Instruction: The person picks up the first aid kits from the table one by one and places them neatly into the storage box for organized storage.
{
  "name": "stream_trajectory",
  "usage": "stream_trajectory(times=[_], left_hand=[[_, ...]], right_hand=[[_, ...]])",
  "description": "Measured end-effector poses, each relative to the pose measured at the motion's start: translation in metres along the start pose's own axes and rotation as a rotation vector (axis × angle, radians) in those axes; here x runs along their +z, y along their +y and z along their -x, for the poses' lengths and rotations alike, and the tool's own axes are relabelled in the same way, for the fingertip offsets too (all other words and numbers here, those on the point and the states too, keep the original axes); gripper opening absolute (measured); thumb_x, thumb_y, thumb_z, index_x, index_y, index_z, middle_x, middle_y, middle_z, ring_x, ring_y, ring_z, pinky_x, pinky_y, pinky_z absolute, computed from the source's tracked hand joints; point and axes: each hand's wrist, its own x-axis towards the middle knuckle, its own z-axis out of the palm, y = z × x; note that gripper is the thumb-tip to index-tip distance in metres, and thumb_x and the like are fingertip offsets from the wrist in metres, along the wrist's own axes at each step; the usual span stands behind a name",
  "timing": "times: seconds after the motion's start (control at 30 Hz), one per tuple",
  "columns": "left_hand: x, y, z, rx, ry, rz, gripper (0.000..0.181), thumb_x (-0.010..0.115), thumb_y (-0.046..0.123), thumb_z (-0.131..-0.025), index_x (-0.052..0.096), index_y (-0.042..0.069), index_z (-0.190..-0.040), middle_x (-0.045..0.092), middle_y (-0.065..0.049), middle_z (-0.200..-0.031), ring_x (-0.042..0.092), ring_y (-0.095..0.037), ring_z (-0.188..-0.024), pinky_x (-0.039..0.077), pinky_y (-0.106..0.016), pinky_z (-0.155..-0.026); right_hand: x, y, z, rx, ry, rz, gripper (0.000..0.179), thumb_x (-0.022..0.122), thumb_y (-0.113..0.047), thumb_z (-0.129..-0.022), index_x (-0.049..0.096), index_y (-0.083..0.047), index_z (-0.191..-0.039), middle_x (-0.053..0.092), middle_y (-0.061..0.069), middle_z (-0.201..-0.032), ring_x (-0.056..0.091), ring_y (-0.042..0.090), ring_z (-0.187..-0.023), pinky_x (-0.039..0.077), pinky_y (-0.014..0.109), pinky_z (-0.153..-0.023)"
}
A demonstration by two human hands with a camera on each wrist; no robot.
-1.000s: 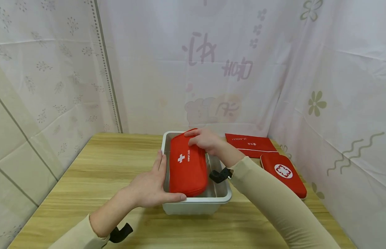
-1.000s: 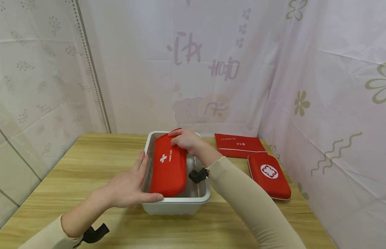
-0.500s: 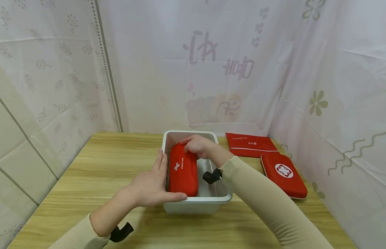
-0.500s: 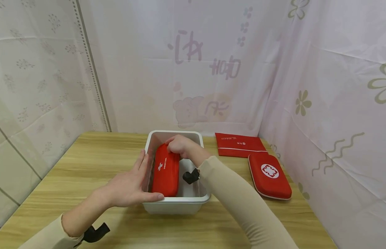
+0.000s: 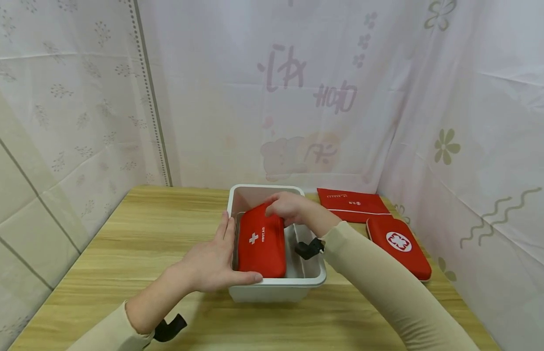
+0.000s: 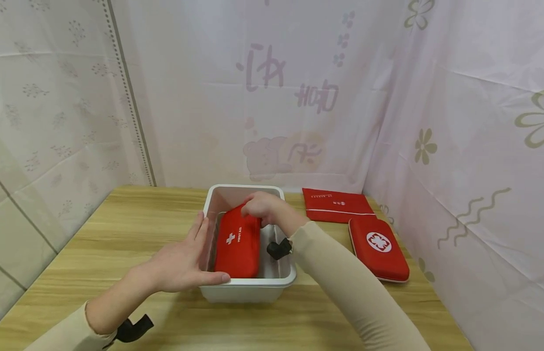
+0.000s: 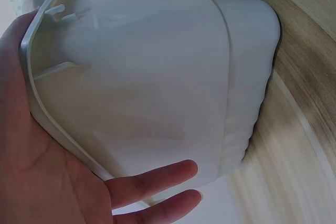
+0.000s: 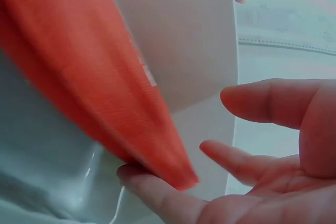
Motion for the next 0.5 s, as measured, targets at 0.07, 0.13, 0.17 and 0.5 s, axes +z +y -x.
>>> stream_trajectory(times=[0.07,0.13,0.17,0.5], left_hand=[[0.0,0.001,0.0,0.001,-0.003,0.0,0.147,0.071,0.089,-0.081,0.003,-0.001,-0.175,-0.005,-0.02,-0.185,0.074,-0.021,-0.083,0.06,-0.038,-0.07],[-0.001,0.001,-0.001,0.003,-0.008,-0.001,0.147,0.07,0.089,-0.081,0.002,-0.001,-0.175,-0.006,-0.02,-0.185,0.072,-0.02,-0.08,0.059,-0.036,-0.067],[0.0,0.002,0.0,0.004,-0.011,-0.001,0.147,0.07,0.089,-0.081,0.002,-0.001,-0.175,-0.006,-0.02,-0.185,0.072,-0.02,-0.079,0.059,-0.036,-0.067],[0.001,0.003,0.002,0.012,0.005,-0.014,0.152,0.067,0.095,-0.078,0.003,-0.004,-0.174,-0.004,-0.024,-0.184,0.078,-0.03,-0.093,0.063,-0.045,-0.077]], right_hand=[[-0.003,0.001,0.004,0.004,0.004,0.004,0.063,0.061,-0.011,-0.104,0.046,0.0,-0.164,0.056,0.023,-0.157,0.059,0.04,-0.135,0.055,0.058,-0.114],[-0.007,0.003,0.007,0.005,0.007,0.002,0.063,0.064,-0.012,-0.104,0.046,0.001,-0.163,0.059,0.023,-0.153,0.062,0.039,-0.132,0.057,0.056,-0.112],[-0.008,0.004,0.008,0.007,0.002,0.0,0.064,0.064,-0.013,-0.104,0.046,0.002,-0.163,0.06,0.022,-0.151,0.063,0.038,-0.13,0.057,0.055,-0.111],[-0.032,0.01,0.033,-0.093,-0.001,0.026,0.063,0.063,-0.022,-0.109,0.044,-0.002,-0.165,0.054,0.022,-0.163,0.054,0.048,-0.147,0.052,0.053,-0.118]])
